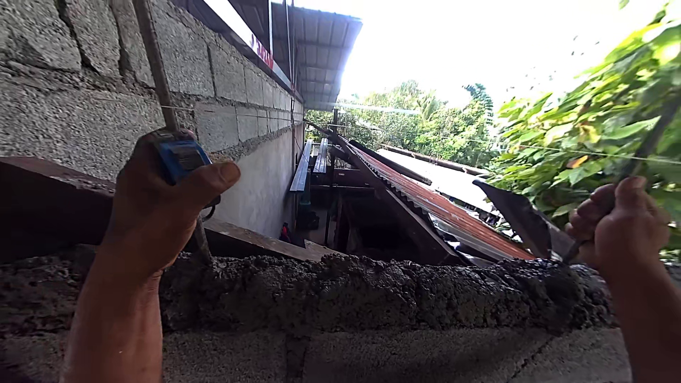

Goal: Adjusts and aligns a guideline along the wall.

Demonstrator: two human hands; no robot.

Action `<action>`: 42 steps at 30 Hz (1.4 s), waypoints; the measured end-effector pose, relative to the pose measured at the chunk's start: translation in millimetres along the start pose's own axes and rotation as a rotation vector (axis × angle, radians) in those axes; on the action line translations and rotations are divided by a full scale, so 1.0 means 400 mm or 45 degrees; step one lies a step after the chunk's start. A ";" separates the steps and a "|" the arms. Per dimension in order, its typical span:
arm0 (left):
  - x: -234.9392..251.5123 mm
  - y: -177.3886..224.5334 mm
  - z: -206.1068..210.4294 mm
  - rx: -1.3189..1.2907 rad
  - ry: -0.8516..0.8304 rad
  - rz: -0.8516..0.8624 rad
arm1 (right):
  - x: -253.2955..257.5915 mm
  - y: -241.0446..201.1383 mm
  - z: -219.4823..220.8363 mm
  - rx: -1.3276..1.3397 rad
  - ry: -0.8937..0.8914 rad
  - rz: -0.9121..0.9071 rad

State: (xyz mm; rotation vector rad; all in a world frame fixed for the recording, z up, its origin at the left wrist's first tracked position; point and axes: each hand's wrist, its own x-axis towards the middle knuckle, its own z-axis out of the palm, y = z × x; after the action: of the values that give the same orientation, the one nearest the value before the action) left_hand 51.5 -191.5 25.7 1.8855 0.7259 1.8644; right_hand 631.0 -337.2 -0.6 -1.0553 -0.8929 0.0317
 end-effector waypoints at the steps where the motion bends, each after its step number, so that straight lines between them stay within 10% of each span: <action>1: 0.000 -0.001 -0.001 0.001 -0.007 0.000 | 0.000 0.001 -0.001 -0.006 0.004 -0.006; 42: 0.030 -0.087 -0.030 -0.018 0.006 0.097 | -0.011 0.000 -0.018 0.074 -0.116 -0.012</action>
State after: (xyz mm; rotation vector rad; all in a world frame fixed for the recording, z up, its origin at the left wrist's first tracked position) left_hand 36.3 -157.6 14.5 1.9255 0.6488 1.9156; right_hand 632.8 -344.4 -4.8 -1.0014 -0.9738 0.0979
